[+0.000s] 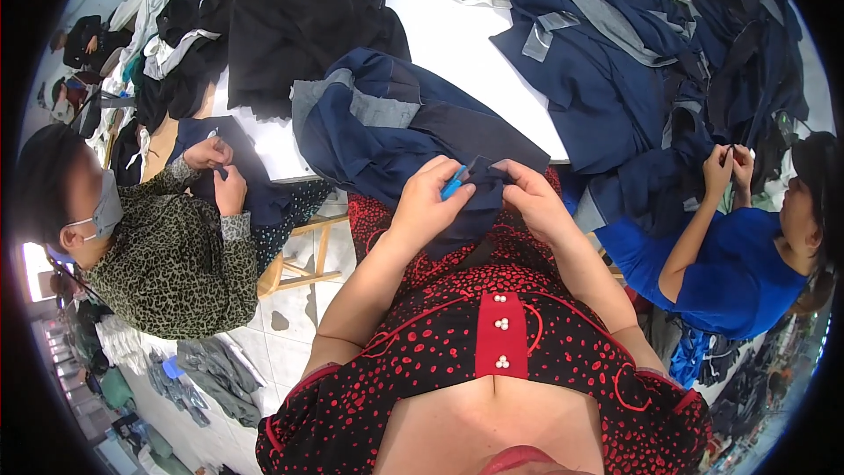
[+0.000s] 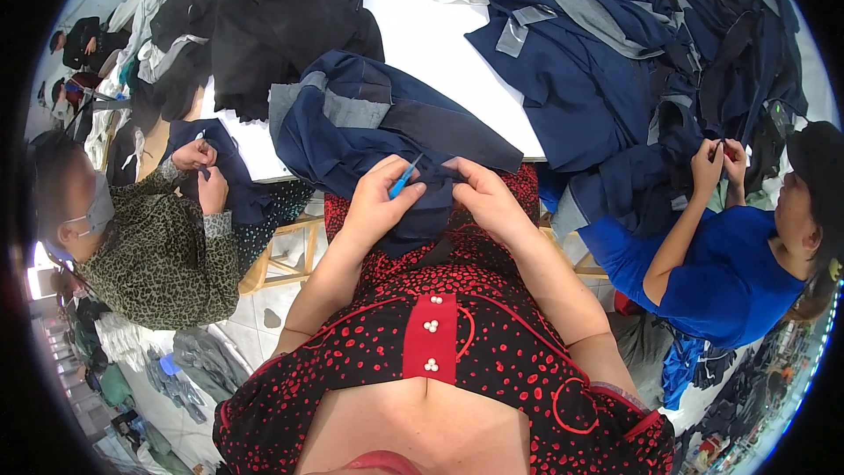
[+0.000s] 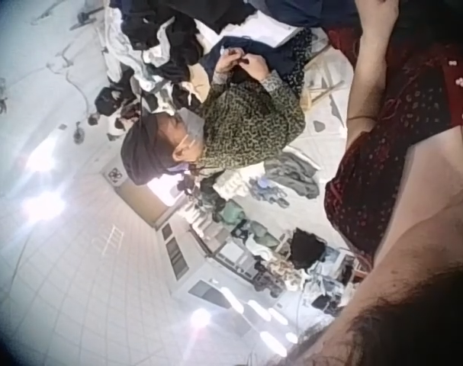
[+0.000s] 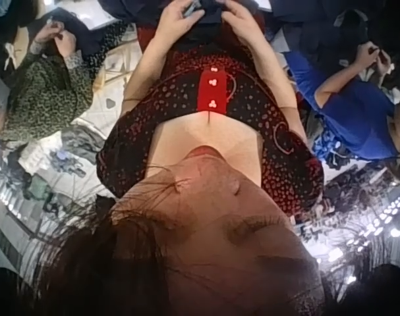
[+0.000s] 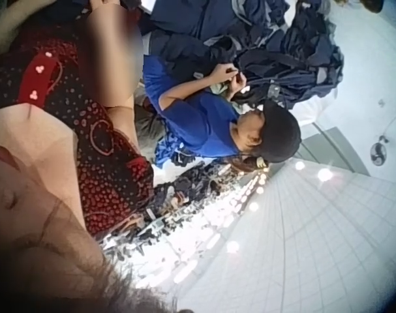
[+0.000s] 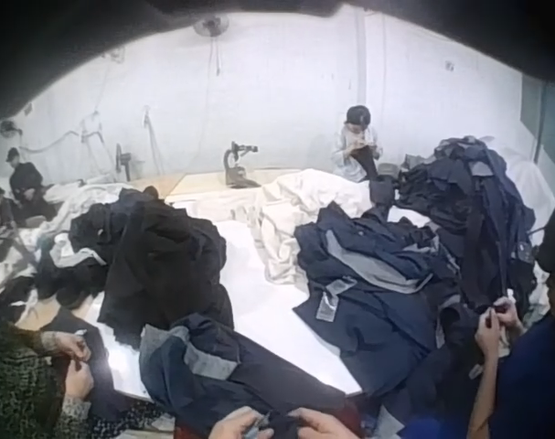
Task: Trimming excess threads and small fabric pieces from garment panels using hand-held thread snips.
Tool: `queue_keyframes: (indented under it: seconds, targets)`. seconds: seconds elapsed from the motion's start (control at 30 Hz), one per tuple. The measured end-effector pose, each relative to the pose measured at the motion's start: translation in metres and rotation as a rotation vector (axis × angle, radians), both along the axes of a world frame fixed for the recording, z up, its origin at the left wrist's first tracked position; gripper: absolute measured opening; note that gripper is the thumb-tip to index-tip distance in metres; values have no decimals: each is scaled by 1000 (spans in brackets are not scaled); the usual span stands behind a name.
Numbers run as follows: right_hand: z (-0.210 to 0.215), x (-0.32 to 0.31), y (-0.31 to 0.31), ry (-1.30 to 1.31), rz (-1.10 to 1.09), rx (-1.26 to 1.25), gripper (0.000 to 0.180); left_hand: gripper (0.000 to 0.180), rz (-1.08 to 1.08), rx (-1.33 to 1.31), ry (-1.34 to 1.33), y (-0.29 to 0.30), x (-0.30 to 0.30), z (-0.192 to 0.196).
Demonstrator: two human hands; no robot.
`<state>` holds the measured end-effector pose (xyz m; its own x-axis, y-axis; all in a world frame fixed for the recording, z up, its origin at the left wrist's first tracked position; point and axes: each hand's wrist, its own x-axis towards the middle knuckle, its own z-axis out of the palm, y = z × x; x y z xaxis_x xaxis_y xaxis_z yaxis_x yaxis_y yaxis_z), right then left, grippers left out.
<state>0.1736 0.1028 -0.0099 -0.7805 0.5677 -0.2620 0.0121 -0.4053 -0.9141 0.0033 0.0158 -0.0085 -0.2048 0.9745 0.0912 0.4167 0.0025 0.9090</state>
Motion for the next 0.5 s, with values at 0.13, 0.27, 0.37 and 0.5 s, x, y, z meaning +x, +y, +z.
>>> queue_keyframes:
  seconds: [0.13, 0.27, 0.37, 0.5]
  targets:
    - [0, -1, 0, 66, -88, -314, 29, 15, -59, -111, -448, -7, 1, 7]
    - [-3, 6, 5, 68, -57, -303, 27, 16, -57, -167, -543, -12, 3, 12]
    - [-21, 10, 12, 110, -10, -199, 27, 10, -11, -155, -569, -14, -4, 22]
    - [2, 8, 6, 103, 52, -163, 24, 6, -40, -210, -695, -16, -3, 37]
